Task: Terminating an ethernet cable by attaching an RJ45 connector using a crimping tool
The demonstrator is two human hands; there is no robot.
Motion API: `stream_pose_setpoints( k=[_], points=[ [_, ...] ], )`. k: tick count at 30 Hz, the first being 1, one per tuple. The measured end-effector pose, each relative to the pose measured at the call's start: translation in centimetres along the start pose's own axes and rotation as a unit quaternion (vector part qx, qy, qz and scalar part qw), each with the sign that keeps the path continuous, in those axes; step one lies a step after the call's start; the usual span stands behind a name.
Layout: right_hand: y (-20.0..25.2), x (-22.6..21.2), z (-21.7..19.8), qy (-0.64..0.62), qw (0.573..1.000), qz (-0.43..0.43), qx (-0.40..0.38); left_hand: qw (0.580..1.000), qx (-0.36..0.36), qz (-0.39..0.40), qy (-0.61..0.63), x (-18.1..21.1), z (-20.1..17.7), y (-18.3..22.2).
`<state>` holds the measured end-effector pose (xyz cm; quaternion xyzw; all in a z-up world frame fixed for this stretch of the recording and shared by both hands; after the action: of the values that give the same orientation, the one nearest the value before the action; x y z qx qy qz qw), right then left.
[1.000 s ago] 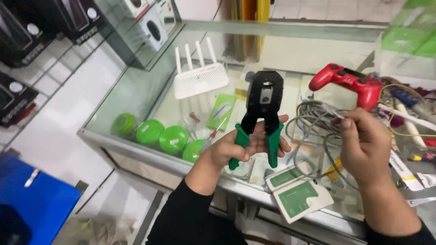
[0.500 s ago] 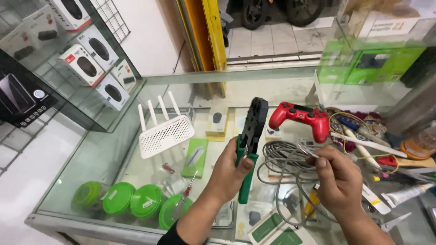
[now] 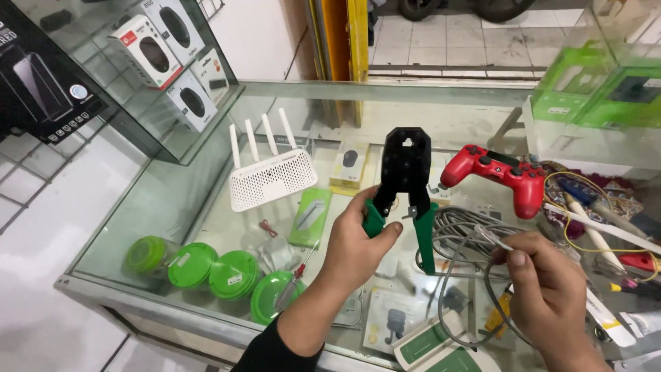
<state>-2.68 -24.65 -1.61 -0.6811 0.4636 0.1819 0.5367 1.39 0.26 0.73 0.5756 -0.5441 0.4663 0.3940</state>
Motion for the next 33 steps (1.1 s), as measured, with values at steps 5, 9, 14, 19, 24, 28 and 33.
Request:
stream_pose_setpoints(
  k=[5, 9, 14, 19, 24, 28, 33],
  points=[
    [-0.2, -0.4, 0.0, -0.002, 1.0, -0.006, -0.001, 0.974, -0.091, -0.061, 0.197, -2.3, 1.4, -0.2],
    [-0.2, -0.3, 0.0, 0.003, 1.0, -0.006, -0.007, 0.989, -0.041, -0.021, 0.138, -3.1, 1.2, -0.7],
    [-0.4, -0.2, 0.0, 0.002, 1.0, -0.018, -0.008, 0.999, -0.016, 0.019, 0.039, -2.2, 0.9, -0.5],
    [-0.3, -0.1, 0.0, 0.012, 1.0, -0.028, -0.004, 0.998, -0.049, -0.004, 0.051, -1.8, 0.8, -0.1],
    [-0.2, 0.1, 0.0, 0.001, 0.999, -0.028, -0.016, 0.95, -0.114, -0.018, 0.292, -3.4, 1.0, -0.4],
    [-0.5, -0.3, 0.0, -0.003, 0.999, -0.034, -0.015, 0.925, -0.198, -0.016, 0.323, -4.2, 0.8, 0.0],
    [-0.3, 0.0, -0.5, -0.013, 0.996, -0.088, 0.013, 0.886, -0.256, 0.009, 0.388, -4.6, 0.8, 1.7]
  ],
)
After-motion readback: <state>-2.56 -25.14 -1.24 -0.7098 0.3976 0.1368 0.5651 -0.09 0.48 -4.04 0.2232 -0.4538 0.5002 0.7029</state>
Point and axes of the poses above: each hand's wrist, its own y-axis away from the middle knuckle, its own z-axis out of the palm, x = y × z, the point moved 1 cm from there along -y, towards the middle knuckle, and after that the axes turned 2 degrees about -y, right-handed, at the moved point
